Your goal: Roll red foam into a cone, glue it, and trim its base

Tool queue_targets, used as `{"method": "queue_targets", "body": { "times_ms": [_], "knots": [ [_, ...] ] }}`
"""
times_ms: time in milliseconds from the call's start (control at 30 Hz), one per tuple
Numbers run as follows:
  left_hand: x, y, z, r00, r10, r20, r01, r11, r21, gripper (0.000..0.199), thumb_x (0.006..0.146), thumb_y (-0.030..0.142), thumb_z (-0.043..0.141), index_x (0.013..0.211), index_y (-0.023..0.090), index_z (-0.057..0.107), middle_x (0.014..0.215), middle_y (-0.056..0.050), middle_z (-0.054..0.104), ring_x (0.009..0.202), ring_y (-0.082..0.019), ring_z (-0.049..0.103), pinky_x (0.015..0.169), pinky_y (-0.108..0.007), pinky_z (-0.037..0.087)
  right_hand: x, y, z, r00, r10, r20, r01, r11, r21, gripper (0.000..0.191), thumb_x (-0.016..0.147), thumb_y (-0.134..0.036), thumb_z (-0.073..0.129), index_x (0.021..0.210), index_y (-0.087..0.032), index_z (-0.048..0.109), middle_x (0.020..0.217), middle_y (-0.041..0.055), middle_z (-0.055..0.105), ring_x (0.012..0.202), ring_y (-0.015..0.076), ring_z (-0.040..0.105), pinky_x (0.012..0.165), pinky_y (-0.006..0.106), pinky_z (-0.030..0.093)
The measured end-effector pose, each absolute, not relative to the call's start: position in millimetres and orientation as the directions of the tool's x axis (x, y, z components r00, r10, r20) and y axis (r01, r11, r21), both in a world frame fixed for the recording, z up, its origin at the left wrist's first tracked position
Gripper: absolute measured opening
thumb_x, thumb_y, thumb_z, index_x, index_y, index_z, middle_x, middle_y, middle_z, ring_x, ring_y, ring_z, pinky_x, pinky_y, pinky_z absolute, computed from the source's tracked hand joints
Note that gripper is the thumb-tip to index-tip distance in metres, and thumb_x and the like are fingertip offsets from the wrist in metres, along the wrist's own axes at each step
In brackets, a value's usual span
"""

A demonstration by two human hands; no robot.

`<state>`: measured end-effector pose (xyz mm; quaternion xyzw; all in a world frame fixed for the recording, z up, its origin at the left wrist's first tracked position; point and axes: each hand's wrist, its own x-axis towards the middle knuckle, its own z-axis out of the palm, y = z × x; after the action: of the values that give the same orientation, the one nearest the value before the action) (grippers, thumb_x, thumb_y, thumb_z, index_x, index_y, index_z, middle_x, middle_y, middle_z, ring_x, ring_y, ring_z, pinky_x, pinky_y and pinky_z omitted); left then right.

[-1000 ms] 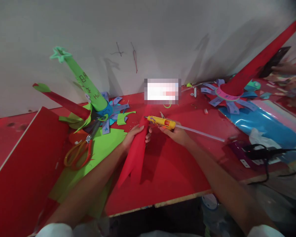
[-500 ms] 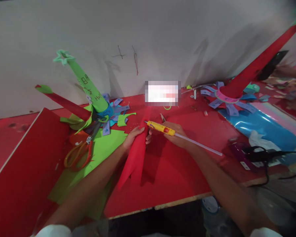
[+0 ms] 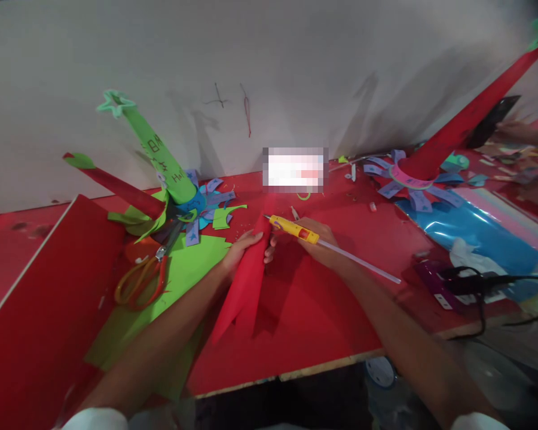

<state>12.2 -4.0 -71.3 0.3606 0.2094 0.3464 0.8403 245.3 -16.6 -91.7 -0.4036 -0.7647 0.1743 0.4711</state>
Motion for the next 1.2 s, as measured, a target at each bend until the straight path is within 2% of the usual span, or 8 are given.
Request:
{"method": "queue_targets", "body": {
  "times_ms": [133,267,400,533,733,833,1067,1200],
  "knots": [
    [13.2,-4.4,-72.8,0.662,0.744,-0.09,-0.464,0.501,0.731,0.04,0.081,0.034,0.081,0.11,0.011,0.066,0.086,-0.006,0.062,0.061,-0.012,0.054,0.051,-0.025,0.044,245.4,-17.2,-93.5,-0.155,0.809,0.567,0.485,0.562,-0.67,0.012,0.093,-0.021,0.058,0.098,-0.023,0.069,0.09,0.0046,0.075,0.081,0.02,0.07,0.078,0.034,0.058],
    [14.0,-3.6,-74.4,0.645,0.758,-0.096,-0.477,0.498,0.724,0.041,0.08,0.033,0.08,0.112,0.01,0.068,0.086,-0.006,0.063,0.062,-0.012,0.054,0.051,-0.025,0.044,247.3,-19.1,-92.2,-0.108,0.805,0.583,0.482,0.556,-0.678,0.013,0.093,-0.018,0.056,0.096,-0.023,0.067,0.09,0.0043,0.072,0.08,0.0192,0.069,0.075,0.031,0.055],
    [15.0,-5.0,-72.0,0.642,0.76,-0.105,-0.468,0.496,0.732,0.041,0.078,0.034,0.082,0.109,0.011,0.067,0.086,-0.006,0.063,0.061,-0.012,0.054,0.052,-0.025,0.044,247.4,-18.8,-91.3,-0.135,0.781,0.61,0.458,0.595,-0.66,0.012,0.094,-0.019,0.056,0.096,-0.024,0.067,0.089,0.0036,0.072,0.081,0.0194,0.069,0.076,0.033,0.057],
    [14.2,-6.1,-73.2,0.646,0.755,-0.113,-0.439,0.489,0.754,0.033,0.081,0.036,0.08,0.098,0.012,0.066,0.084,-0.007,0.064,0.061,-0.013,0.055,0.054,-0.026,0.045,245.3,-17.0,-92.2,-0.204,0.767,0.609,0.447,0.626,-0.639,0.011,0.097,-0.025,0.056,0.097,-0.025,0.067,0.09,0.0033,0.073,0.083,0.02,0.07,0.081,0.037,0.059],
    [11.2,-4.4,-76.0,0.682,0.72,-0.13,-0.375,0.497,0.783,0.035,0.082,0.043,0.079,0.09,0.011,0.065,0.072,-0.006,0.061,0.057,-0.014,0.056,0.052,-0.024,0.043,246.4,-15.6,-95.0,-0.306,0.709,0.636,0.436,0.698,-0.569,0.019,0.104,-0.028,0.051,0.094,-0.023,0.067,0.083,0.0026,0.071,0.075,0.017,0.068,0.076,0.034,0.058],
    [11.5,-5.2,-72.0,0.689,0.711,-0.139,-0.357,0.5,0.789,0.037,0.081,0.045,0.08,0.087,0.011,0.065,0.067,-0.004,0.059,0.055,-0.013,0.056,0.051,-0.024,0.042,247.0,-15.6,-95.3,-0.301,0.721,0.624,0.443,0.686,-0.578,0.021,0.105,-0.03,0.051,0.093,-0.022,0.067,0.082,0.0028,0.071,0.075,0.0168,0.068,0.077,0.034,0.057],
    [13.5,-6.8,-67.8,0.682,0.721,-0.122,-0.367,0.482,0.796,0.038,0.079,0.045,0.081,0.086,0.011,0.065,0.07,-0.005,0.06,0.056,-0.013,0.056,0.05,-0.023,0.043,245.4,-17.1,-91.2,-0.237,0.8,0.551,0.488,0.589,-0.644,0.019,0.101,-0.032,0.053,0.097,-0.026,0.071,0.09,0.0035,0.074,0.082,0.0199,0.069,0.081,0.038,0.059],
    [13.1,-7.0,-67.1,0.681,0.722,-0.123,-0.369,0.483,0.794,0.037,0.08,0.044,0.081,0.085,0.011,0.065,0.069,-0.004,0.06,0.056,-0.013,0.056,0.051,-0.023,0.043,245.7,-16.4,-92.9,-0.242,0.804,0.543,0.494,0.584,-0.644,0.018,0.099,-0.029,0.053,0.094,-0.026,0.07,0.087,0.0037,0.074,0.08,0.0206,0.068,0.08,0.038,0.059]
  ]
}}
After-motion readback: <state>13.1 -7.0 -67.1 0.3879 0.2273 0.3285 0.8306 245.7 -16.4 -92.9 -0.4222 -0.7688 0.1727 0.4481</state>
